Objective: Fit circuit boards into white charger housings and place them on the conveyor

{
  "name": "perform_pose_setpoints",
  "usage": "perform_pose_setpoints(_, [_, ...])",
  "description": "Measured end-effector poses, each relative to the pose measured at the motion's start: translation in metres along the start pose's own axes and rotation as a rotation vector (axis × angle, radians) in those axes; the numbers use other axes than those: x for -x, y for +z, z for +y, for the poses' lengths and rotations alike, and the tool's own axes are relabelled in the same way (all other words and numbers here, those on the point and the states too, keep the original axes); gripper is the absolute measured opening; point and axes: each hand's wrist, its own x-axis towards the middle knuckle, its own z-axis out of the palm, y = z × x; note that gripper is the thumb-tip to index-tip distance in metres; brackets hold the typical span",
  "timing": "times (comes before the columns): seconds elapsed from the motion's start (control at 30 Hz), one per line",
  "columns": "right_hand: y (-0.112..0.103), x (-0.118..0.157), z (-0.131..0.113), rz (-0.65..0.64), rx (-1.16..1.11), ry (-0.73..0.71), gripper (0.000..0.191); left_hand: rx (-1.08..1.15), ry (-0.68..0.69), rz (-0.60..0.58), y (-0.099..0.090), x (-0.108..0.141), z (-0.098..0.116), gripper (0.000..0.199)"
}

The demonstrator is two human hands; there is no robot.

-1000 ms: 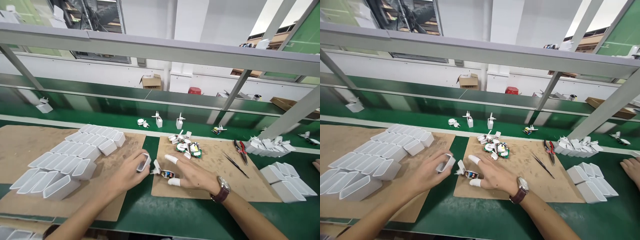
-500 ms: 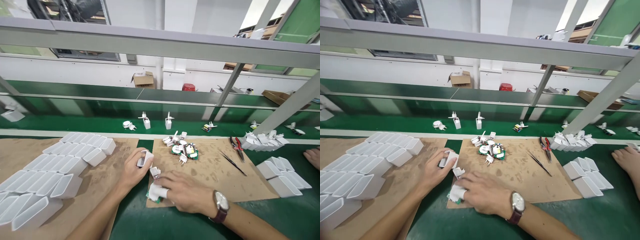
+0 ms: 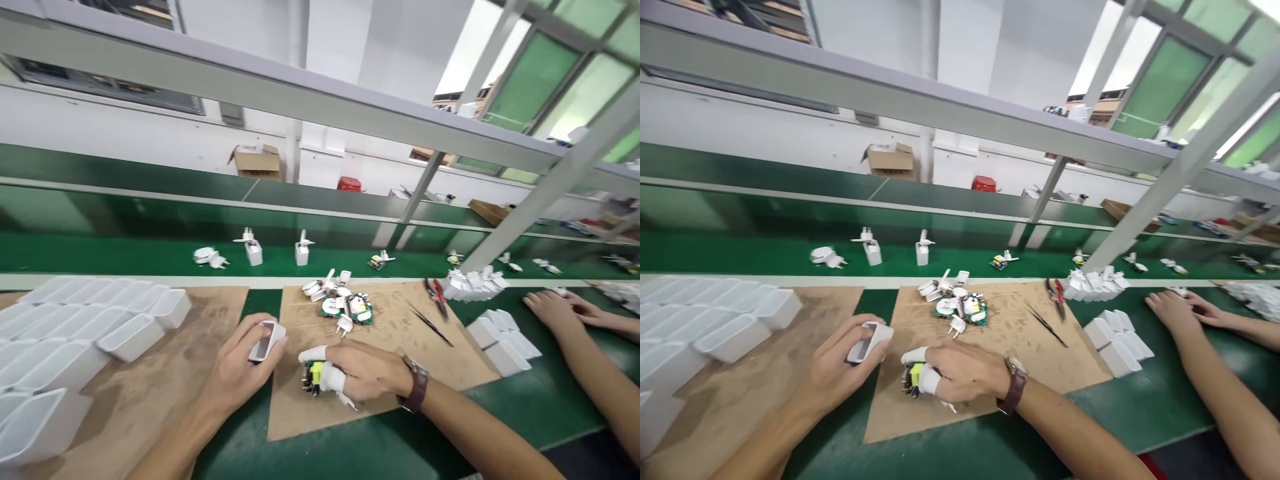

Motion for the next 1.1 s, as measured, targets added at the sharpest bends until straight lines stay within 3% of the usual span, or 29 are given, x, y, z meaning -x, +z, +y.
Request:
perform_pose_setpoints(0.1, [0.0,-0.001,0.006,-0.053,0.193,0.127,0.015,0.021,0.053,-0.067,0.007,0.003,-0.002,0.013])
perform_pose_setpoints(0.23, [0.0,0.002,0.004,0.037,0.333,0.23,0.023,0.04,0.081,-0.135,0.014,0.006,-0.003,0.015])
perform_pose_setpoints(0.33, [0.005,0.018,-0.002,0.055,0.256,0.172,0.039,0.052,0.052,-0.198,0.014,0.008,0.003,0.019])
perform_pose_setpoints(0.4, [0.014,0.031,-0.002,0.093,0.217,0.151,0.038,0.065,0.02,-0.251,0.013,0.009,0.008,0.023])
perform_pose_setpoints(0.47, [0.026,0.041,0.002,0.167,0.161,0.158,0.037,0.088,-0.014,-0.316,0.011,0.01,0.011,0.029])
perform_pose_setpoints(0.63, [0.048,0.048,0.018,0.262,-0.032,0.075,0.062,0.233,-0.103,-0.405,0.001,0.011,0.012,0.054])
perform_pose_setpoints(0.8, [0.036,0.038,0.025,0.239,-0.154,0.086,0.063,0.335,-0.196,-0.545,-0.007,0.01,0.009,0.085])
perform_pose_setpoints(0.93, [0.018,0.025,0.028,0.423,-0.283,0.106,0.062,0.38,-0.248,-0.641,-0.009,0.01,0.012,0.081])
perform_pose_setpoints(1.03, [0.016,0.018,0.029,0.539,-0.318,0.055,0.06,0.413,-0.223,-0.598,-0.008,0.008,0.015,0.074])
perform_pose_setpoints(1.1, [0.019,0.018,0.027,0.535,-0.284,0.053,0.059,0.438,-0.194,-0.564,-0.007,0.007,0.016,0.07])
